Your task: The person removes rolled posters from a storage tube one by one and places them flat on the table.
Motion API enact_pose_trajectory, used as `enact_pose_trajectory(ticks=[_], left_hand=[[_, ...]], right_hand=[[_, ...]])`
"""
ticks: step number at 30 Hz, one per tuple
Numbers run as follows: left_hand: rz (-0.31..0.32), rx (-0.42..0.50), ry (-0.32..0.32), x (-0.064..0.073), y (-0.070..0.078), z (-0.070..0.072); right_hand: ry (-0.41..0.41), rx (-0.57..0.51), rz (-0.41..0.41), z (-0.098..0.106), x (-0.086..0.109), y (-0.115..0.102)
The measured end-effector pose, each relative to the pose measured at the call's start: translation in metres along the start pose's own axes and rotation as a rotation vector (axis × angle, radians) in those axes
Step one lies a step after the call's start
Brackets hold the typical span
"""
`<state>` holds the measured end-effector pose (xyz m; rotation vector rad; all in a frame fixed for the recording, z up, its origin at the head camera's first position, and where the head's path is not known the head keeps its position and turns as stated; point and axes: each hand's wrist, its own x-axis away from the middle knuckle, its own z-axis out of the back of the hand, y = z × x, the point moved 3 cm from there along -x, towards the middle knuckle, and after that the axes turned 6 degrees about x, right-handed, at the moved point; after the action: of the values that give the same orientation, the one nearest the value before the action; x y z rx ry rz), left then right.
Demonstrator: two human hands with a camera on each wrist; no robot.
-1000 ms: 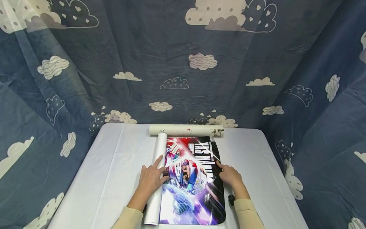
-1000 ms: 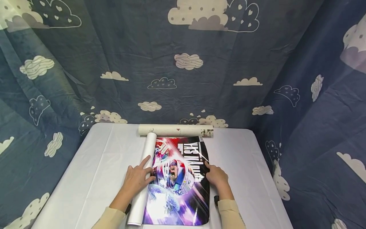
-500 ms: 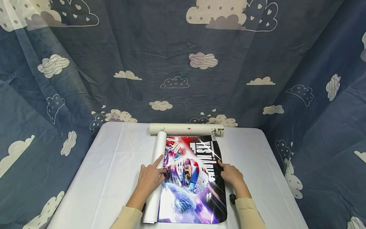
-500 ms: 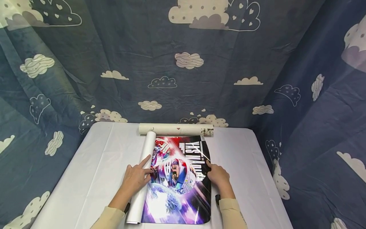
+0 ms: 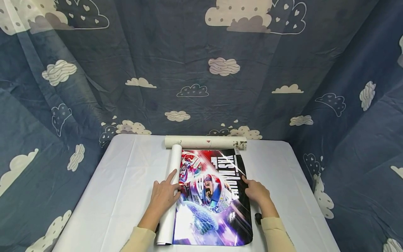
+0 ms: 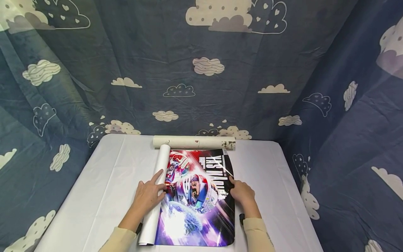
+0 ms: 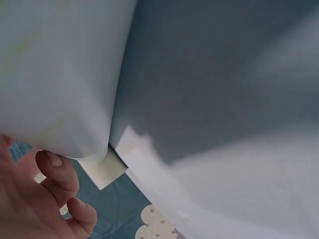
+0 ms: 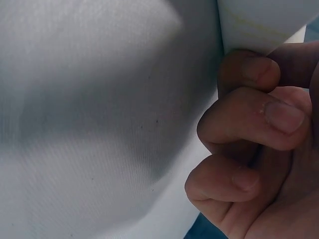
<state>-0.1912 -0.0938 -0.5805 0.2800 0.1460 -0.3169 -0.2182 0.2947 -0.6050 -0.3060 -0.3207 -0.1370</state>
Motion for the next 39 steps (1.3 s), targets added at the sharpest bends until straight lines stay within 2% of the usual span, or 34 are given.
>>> enact_pose_trajectory(ticks=[11, 20, 31, 39], left_hand=[[0.005, 0.008, 0.006, 0.0006, -0.0019, -0.0013], [0.029, 0.0, -0.039, 0.001, -0.004, -0.0013], [-0.038, -0.014, 0.04, 0.0031, -0.0041, 0.0021], [-0.035, -0.006, 0.047, 0.0038, -0.007, 0.0015]], right_hand=[[-0.001, 0.016, -0.024, 0.0017, -0.0008, 0.0024], [-0.008, 0.022, -0.028, 0.0017, -0.0007, 0.004], [-0.005, 0.012, -0.03, 0.0055, -0.0009, 0.0082], [0.007, -0.001, -0.033, 0.0029, -0.0015, 0.0084]])
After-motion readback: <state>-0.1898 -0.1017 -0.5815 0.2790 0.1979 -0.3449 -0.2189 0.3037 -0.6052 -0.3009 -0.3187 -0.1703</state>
